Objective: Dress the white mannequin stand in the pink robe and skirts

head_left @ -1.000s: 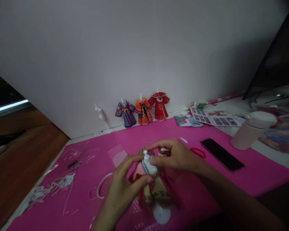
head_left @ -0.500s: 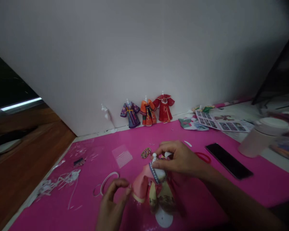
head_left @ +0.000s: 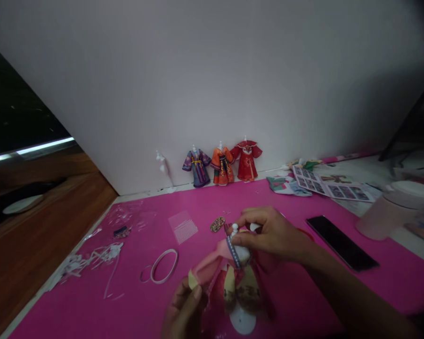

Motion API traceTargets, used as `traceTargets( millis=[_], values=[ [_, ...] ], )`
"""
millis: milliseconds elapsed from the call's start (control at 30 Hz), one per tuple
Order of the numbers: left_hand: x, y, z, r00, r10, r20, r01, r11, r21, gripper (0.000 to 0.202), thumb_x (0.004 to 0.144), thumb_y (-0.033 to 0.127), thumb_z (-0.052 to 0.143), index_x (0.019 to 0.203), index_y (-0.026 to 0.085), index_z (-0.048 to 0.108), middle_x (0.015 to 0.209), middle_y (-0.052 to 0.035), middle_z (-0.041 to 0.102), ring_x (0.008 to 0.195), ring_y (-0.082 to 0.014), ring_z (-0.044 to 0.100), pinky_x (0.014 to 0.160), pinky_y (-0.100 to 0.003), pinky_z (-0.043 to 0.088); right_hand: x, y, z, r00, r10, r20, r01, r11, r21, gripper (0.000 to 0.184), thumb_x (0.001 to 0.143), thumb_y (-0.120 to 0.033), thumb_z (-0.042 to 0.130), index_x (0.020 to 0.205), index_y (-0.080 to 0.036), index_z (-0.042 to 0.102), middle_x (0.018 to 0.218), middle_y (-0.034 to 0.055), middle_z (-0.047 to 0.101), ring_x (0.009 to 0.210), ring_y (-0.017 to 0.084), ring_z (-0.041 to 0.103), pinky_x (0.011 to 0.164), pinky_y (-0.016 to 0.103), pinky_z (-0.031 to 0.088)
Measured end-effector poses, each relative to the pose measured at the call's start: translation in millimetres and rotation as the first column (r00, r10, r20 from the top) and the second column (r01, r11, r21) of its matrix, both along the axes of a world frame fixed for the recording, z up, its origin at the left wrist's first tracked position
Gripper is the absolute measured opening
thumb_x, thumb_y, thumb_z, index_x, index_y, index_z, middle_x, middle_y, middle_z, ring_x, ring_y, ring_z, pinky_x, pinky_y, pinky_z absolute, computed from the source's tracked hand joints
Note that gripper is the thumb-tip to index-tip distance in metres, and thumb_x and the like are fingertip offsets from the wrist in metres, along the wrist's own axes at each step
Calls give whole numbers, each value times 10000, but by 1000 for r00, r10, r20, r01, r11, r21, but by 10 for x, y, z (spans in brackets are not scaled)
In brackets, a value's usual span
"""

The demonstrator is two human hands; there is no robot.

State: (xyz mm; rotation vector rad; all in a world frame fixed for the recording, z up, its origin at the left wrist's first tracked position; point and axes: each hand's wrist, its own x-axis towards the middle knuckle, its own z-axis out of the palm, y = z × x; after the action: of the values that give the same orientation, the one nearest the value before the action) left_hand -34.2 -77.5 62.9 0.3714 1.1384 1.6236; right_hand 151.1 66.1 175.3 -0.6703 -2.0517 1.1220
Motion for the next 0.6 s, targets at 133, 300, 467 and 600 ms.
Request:
traceTargets(
  millis=[133, 300, 467, 600],
  values=[
    [19, 42, -7, 993, 5, 117, -16, 995, 94, 306, 627, 282, 858, 902, 207, 745, 758, -28, 728, 528, -98, 574, 538, -199, 457, 1, 16, -13, 1000, 3, 11, -4, 999, 40, 131, 771, -303, 759, 814, -180, 755, 716, -25, 670, 602, 83, 553, 555, 191, 390],
    [-67, 106, -140, 990, 61, 130, -74, 993, 96, 332, 578, 281, 885, 856, 220, 713, 857, -48, 759, 815, -212, 708, 753, -277, 546, -9, 28, -18, 1000, -17, 3, 17, 994, 108, 131, 762, -288, 769, 830, -177, 761, 713, -30, 677, 587, 74, 534, 533, 192, 359],
    [-216, 137, -292, 992, 122, 18, -123, 992, 19, 430, 504, 283, 917, 847, 204, 669, 873, -42, 760, 841, -222, 713, 757, -282, 563, -5, 16, -2, 998, -58, 30, 53, 990, 133, 130, 761, -302, 772, 813, -184, 761, 708, -38, 672, 588, 73, 527, 545, 196, 355],
    [-173, 151, -86, 896, 414, -162, -402, 910, 103, 450, 503, 345, 902, 867, 237, 661, 886, 30, 715, 868, -146, 668, 784, -212, 531, -9, 5, 17, 998, -64, 26, 60, 990, 128, 121, 737, -288, 790, 784, -182, 757, 677, -43, 658, 598, 76, 525, 566, 198, 361]
  ],
)
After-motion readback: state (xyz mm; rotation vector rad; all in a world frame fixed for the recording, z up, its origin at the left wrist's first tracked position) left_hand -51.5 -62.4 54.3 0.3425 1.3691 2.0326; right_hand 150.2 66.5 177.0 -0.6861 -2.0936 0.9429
